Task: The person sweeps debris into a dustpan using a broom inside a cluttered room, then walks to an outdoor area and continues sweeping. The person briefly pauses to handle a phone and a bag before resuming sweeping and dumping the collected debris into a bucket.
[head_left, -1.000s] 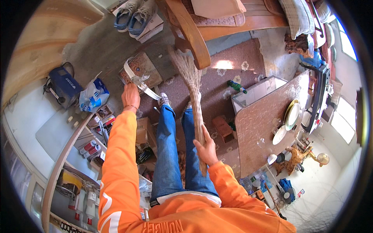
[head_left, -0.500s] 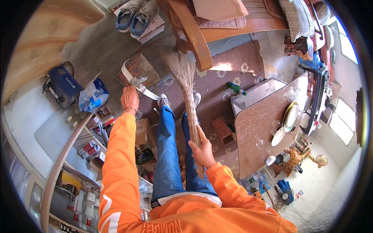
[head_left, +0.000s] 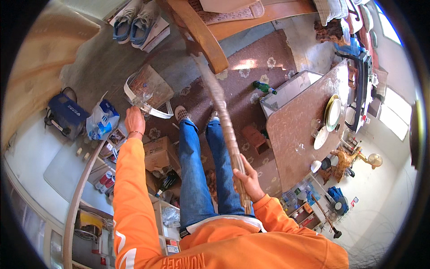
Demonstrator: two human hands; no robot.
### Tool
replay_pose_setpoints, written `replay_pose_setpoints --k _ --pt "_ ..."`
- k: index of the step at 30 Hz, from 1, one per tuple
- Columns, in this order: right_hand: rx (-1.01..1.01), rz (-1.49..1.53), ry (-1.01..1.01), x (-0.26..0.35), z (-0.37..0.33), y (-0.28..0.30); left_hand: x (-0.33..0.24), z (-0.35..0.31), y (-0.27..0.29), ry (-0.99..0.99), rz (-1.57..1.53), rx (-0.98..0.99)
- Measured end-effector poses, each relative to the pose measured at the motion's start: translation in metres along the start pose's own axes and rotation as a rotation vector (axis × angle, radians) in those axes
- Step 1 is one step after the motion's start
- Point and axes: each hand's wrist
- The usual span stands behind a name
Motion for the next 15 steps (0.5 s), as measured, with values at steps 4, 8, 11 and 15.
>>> replay_pose_setpoints --k 4,8,11,15 --pt "-0.054 0.254 -0.025 -0.011 0.040 0.009 0.005 -0.008 0.003 -0.037 0.031 0.011" --pt "0.019 0.274 -0.116 -0.033 0.068 -0.036 0.012 -0.008 -0.004 -0.091 0.078 0.020" --pt "0.179 0.231 -0.165 -0.038 0.041 -0.077 0.010 -0.010 -0.009 -0.100 0.106 0.041" --pt "0.302 0.263 -0.230 -0.024 0.011 -0.063 0.006 -0.012 -0.006 -0.082 0.100 0.081"
Point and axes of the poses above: each hand's wrist, its own z-axis towards the middle knuckle, its own y-axis out of the back of the hand, x = y × z, and after that the axes turned 9 degrees about -y, right-handed
